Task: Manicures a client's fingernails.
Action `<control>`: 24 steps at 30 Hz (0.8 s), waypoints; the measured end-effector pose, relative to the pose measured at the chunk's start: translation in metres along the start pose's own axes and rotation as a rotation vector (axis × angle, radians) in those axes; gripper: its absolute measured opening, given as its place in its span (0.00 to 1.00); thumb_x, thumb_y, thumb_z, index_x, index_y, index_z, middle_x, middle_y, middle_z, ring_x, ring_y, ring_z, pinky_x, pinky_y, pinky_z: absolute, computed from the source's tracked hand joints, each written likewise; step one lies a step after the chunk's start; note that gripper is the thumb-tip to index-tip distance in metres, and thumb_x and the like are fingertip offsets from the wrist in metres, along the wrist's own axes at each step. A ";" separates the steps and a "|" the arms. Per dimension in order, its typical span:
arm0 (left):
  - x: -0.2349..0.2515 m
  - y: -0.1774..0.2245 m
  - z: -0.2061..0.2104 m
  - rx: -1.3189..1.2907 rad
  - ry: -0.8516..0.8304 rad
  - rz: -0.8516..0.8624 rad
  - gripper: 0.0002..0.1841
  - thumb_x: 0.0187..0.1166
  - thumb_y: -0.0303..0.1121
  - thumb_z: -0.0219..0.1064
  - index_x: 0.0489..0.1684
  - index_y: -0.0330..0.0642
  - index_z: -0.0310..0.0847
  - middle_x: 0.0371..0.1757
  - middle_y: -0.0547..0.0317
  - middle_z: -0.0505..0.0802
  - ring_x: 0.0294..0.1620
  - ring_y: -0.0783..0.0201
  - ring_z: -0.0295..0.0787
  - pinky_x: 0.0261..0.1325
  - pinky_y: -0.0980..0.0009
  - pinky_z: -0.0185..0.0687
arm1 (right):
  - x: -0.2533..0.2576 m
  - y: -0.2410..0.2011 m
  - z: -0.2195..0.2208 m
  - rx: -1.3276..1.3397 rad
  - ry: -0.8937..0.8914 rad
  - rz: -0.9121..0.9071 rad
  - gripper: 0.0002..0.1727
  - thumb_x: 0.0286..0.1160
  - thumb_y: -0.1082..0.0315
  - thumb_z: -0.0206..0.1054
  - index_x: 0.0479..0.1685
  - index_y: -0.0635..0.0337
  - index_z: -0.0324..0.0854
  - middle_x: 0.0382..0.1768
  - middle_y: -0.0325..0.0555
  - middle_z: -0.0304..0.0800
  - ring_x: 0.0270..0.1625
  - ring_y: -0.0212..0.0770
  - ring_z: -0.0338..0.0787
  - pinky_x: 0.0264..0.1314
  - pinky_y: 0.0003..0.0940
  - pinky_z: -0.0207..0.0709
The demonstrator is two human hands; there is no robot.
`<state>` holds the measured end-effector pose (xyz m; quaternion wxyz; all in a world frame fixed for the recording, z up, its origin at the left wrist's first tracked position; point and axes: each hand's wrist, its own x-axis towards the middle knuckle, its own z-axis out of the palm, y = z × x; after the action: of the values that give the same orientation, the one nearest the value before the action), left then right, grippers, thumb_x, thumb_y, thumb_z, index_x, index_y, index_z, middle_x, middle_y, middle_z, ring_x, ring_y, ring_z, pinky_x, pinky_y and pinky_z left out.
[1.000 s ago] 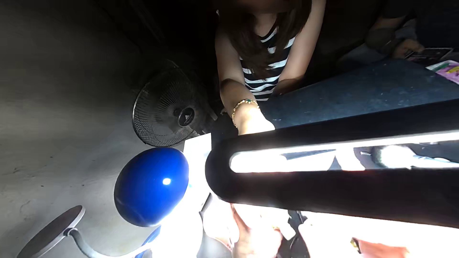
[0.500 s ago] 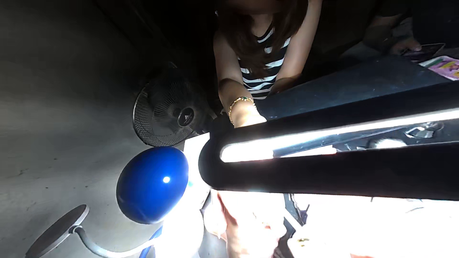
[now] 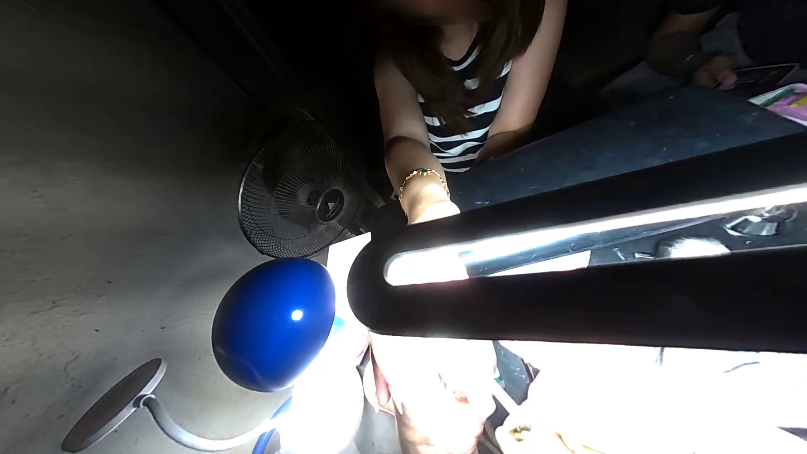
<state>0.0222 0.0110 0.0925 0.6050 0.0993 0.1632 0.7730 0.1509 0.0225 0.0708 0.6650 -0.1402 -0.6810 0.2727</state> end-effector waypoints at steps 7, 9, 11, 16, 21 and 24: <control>0.002 -0.011 -0.003 0.165 -0.038 0.135 0.14 0.86 0.23 0.51 0.33 0.35 0.83 0.28 0.53 0.91 0.29 0.67 0.92 0.36 0.75 0.90 | 0.003 0.009 -0.029 -0.075 -0.064 0.050 0.10 0.80 0.62 0.68 0.48 0.60 0.79 0.41 0.46 0.89 0.47 0.32 0.89 0.54 0.26 0.82; 0.004 -0.014 -0.011 0.126 -0.079 0.122 0.13 0.86 0.21 0.51 0.37 0.32 0.84 0.30 0.49 0.92 0.32 0.64 0.94 0.40 0.73 0.91 | 0.010 0.010 -0.032 -0.112 -0.109 0.005 0.11 0.82 0.64 0.68 0.51 0.62 0.79 0.43 0.48 0.91 0.50 0.33 0.90 0.58 0.26 0.82; 0.005 -0.018 -0.014 0.094 -0.007 0.094 0.14 0.85 0.21 0.48 0.38 0.35 0.82 0.30 0.51 0.92 0.32 0.64 0.94 0.40 0.72 0.91 | 0.013 0.014 -0.033 -0.155 -0.131 -0.028 0.12 0.80 0.62 0.68 0.48 0.63 0.82 0.41 0.50 0.92 0.50 0.35 0.91 0.60 0.28 0.82; 0.006 -0.022 -0.021 0.082 0.129 0.081 0.15 0.89 0.22 0.43 0.51 0.35 0.79 0.37 0.49 0.93 0.37 0.62 0.95 0.43 0.68 0.93 | 0.011 0.015 -0.026 -0.191 -0.111 -0.093 0.10 0.81 0.67 0.70 0.52 0.60 0.76 0.42 0.40 0.88 0.44 0.24 0.90 0.57 0.21 0.82; 0.003 -0.026 -0.029 0.148 0.077 0.157 0.14 0.81 0.18 0.47 0.47 0.37 0.80 0.35 0.57 0.93 0.36 0.67 0.94 0.43 0.72 0.91 | 0.022 0.006 -0.014 -0.028 -0.106 0.008 0.06 0.83 0.70 0.66 0.41 0.62 0.76 0.32 0.37 0.82 0.37 0.19 0.83 0.54 0.13 0.78; 0.001 -0.025 -0.023 0.162 0.145 0.180 0.15 0.78 0.14 0.48 0.40 0.37 0.82 0.32 0.59 0.93 0.35 0.67 0.94 0.42 0.71 0.92 | 0.018 0.008 -0.022 -0.209 -0.168 -0.028 0.09 0.82 0.67 0.68 0.42 0.64 0.75 0.32 0.44 0.85 0.36 0.27 0.86 0.55 0.24 0.83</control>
<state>0.0366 0.0140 0.0623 0.5098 0.1059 0.2588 0.8136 0.1700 0.0429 0.0807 0.5914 -0.1759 -0.7607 0.2017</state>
